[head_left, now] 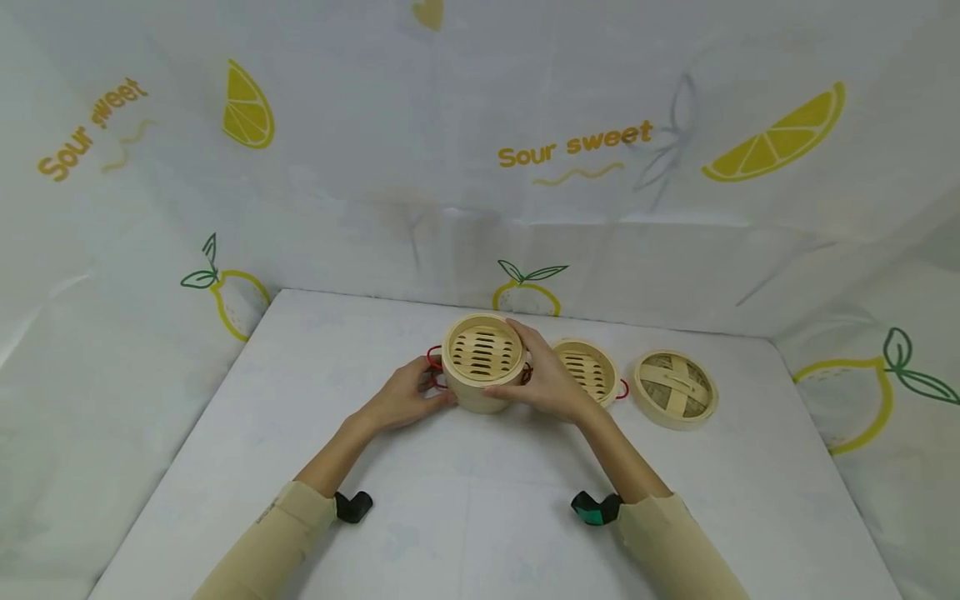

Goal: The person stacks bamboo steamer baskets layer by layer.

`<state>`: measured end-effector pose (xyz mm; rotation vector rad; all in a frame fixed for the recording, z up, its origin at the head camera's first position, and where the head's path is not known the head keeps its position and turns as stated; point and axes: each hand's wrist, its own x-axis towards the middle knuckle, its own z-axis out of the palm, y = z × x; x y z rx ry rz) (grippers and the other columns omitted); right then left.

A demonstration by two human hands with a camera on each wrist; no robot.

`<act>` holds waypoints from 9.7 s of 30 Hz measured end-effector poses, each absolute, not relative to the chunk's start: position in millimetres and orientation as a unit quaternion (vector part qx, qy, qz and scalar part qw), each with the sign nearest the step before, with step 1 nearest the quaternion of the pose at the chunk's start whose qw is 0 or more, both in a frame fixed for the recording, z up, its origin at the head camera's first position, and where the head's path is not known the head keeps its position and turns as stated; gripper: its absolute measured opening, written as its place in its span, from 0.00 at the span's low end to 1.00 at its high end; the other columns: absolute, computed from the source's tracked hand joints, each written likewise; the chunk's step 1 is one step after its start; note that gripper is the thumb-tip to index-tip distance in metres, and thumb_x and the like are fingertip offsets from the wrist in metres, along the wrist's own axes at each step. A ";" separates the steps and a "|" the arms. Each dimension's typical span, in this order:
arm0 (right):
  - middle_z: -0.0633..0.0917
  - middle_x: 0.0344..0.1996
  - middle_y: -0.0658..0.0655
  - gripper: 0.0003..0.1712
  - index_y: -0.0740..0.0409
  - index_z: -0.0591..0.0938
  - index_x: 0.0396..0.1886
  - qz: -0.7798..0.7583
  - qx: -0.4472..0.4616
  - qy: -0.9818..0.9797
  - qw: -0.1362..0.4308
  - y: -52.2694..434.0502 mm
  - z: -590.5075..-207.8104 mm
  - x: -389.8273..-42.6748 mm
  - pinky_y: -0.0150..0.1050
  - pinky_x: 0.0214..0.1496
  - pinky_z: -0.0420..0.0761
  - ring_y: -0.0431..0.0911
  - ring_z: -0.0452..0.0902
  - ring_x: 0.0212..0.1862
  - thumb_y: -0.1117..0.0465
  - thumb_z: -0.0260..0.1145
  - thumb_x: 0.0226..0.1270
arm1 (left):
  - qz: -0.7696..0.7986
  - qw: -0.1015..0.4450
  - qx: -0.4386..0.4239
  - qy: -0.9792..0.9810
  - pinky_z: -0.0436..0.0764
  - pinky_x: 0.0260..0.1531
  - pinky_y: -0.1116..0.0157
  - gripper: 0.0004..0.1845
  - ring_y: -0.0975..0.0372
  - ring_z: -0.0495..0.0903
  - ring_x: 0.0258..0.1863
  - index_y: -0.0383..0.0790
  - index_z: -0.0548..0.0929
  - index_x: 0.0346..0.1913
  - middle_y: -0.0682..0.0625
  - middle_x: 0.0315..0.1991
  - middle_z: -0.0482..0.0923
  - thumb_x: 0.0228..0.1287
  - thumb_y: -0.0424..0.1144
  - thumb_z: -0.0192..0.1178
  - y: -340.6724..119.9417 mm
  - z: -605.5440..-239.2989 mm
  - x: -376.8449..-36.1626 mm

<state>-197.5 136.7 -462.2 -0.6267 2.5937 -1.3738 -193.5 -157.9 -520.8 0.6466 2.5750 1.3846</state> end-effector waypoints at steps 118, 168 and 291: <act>0.58 0.83 0.73 0.77 0.61 0.55 0.88 -0.346 -0.095 0.933 0.020 234.8 -492.5 -179.1 0.79 0.80 0.68 0.73 0.57 0.82 0.40 0.89 0.47 | 0.462 0.090 0.196 0.860 0.84 0.73 0.50 0.36 0.43 0.80 0.74 0.29 0.72 0.73 0.35 0.71 0.78 0.70 0.41 0.76 -156.2 -524.1 -195.0; 0.58 0.83 0.70 0.79 0.58 0.54 0.89 -0.337 -0.101 0.934 -0.058 250.8 -439.4 -150.1 0.83 0.74 0.69 0.72 0.58 0.81 0.44 0.92 0.43 | 0.472 0.084 0.202 0.854 0.84 0.74 0.49 0.35 0.44 0.80 0.74 0.30 0.73 0.72 0.35 0.70 0.79 0.70 0.41 0.76 -157.4 -526.3 -195.3; 0.59 0.85 0.61 0.78 0.51 0.59 0.88 -0.465 -0.234 0.845 -0.120 128.9 -419.6 -178.0 0.70 0.85 0.66 0.57 0.57 0.86 0.50 0.94 0.39 | 0.466 0.072 0.204 0.858 0.82 0.75 0.50 0.35 0.47 0.80 0.73 0.31 0.73 0.73 0.37 0.69 0.81 0.69 0.40 0.76 -156.9 -524.2 -191.6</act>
